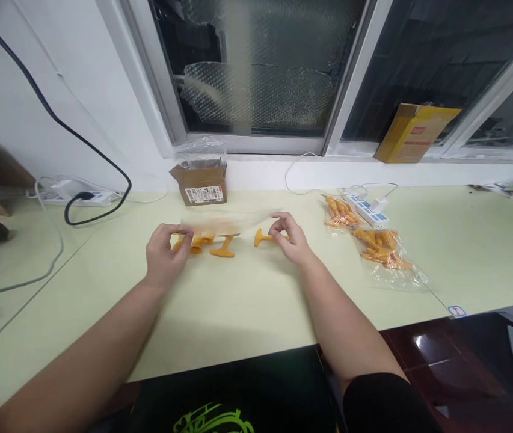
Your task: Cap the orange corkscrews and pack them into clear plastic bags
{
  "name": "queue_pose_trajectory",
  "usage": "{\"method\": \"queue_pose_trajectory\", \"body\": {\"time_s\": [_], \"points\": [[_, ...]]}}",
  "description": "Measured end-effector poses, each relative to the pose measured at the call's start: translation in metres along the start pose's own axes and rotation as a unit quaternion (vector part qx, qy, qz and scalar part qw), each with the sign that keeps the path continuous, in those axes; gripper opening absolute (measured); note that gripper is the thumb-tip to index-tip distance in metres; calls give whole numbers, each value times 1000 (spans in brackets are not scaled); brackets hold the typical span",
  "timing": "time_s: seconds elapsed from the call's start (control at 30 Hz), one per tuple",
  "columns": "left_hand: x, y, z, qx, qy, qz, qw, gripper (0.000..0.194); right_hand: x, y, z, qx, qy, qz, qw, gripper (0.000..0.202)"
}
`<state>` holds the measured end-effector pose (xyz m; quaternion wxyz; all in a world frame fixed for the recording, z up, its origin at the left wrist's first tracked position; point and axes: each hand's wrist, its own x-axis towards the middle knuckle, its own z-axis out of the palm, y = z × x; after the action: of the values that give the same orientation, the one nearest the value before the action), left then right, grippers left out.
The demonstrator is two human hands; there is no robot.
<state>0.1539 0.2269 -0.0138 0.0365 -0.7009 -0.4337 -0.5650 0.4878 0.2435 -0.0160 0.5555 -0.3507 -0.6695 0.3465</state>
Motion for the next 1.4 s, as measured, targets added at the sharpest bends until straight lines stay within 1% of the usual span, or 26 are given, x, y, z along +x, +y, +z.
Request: {"method": "queue_pose_trajectory", "body": {"time_s": [0.07, 0.1, 0.2, 0.27, 0.3, 0.37, 0.43, 0.5, 0.57, 0.67, 0.7, 0.77, 0.83, 0.9, 0.97, 1.07, 1.13, 1.2, 1.3, 1.37, 1.4], "points": [[2, -3, -3, 24, -14, 52, 998, 5, -3, -5, -1, 34, -43, 26, 998, 38], [2, -4, -3, 28, -16, 68, 997, 5, -3, -8, -1, 57, -48, 43, 996, 37], [2, -4, -5, 38, 5, 103, 994, 8, -1, -13, -1, 114, -18, 80, 990, 37], [2, -2, -6, 56, 14, 121, 991, 11, 2, -15, -4, 143, -4, 98, 985, 46], [2, -1, -6, 69, 15, 127, 989, 12, 3, -15, -4, 153, -9, 107, 982, 52], [2, 2, -6, 90, 2, 132, 987, 13, 3, -13, -4, 158, -41, 131, 978, 59], [1, 3, -5, 102, -33, 131, 986, 15, 1, -8, 0, 142, -78, 155, 974, 61], [0, 3, -4, 112, -81, 122, 983, 15, -1, -1, 7, 123, -90, 172, 973, 60], [-1, 2, -3, 125, -124, 104, 979, 16, -3, 7, 14, 110, -65, 179, 976, 54], [-3, 0, -1, 129, -181, 76, 972, 19, -3, 15, 19, 94, -2, 190, 977, 48], [-4, -1, 0, 123, -200, 71, 969, 20, -3, 16, 19, 82, 15, 194, 977, 45], [-5, 0, 1, 103, -235, 64, 964, 22, -2, 17, 16, 29, 27, 206, 978, 35], [-6, 2, 2, 81, -260, 54, 961, 24, -1, 14, 12, -59, 17, 220, 974, 22], [-6, 4, 2, 63, -279, 45, 957, 26, -1, 10, 8, -151, -3, 230, 961, 15], [-6, 7, 2, 55, -295, 44, 953, 26, -2, 7, 6, -227, -28, 226, 947, 16], [-5, 12, 2, 44, -324, 52, 943, 25, -3, 6, 6, -321, -60, 195, 925, 16], [-5, 14, 2, 33, -342, 60, 937, 25, -3, 6, 7, -359, -68, 188, 912, 15], [-5, 17, 2, 25, -353, 68, 933, 27, -2, 5, 7, -376, -72, 195, 903, 25], [-5, 19, 3, 17, -358, 76, 931, 27, -1, 1, 6, -388, -71, 192, 899, 42], [-6, 20, 4, 10, -355, 79, 931, 28, -1, -2, 6, -382, -83, 159, 907, 48], [-6, 20, 4, 5, -353, 82, 932, 29, -1, -3, 6, -368, -100, 129, 916, 45]]}}
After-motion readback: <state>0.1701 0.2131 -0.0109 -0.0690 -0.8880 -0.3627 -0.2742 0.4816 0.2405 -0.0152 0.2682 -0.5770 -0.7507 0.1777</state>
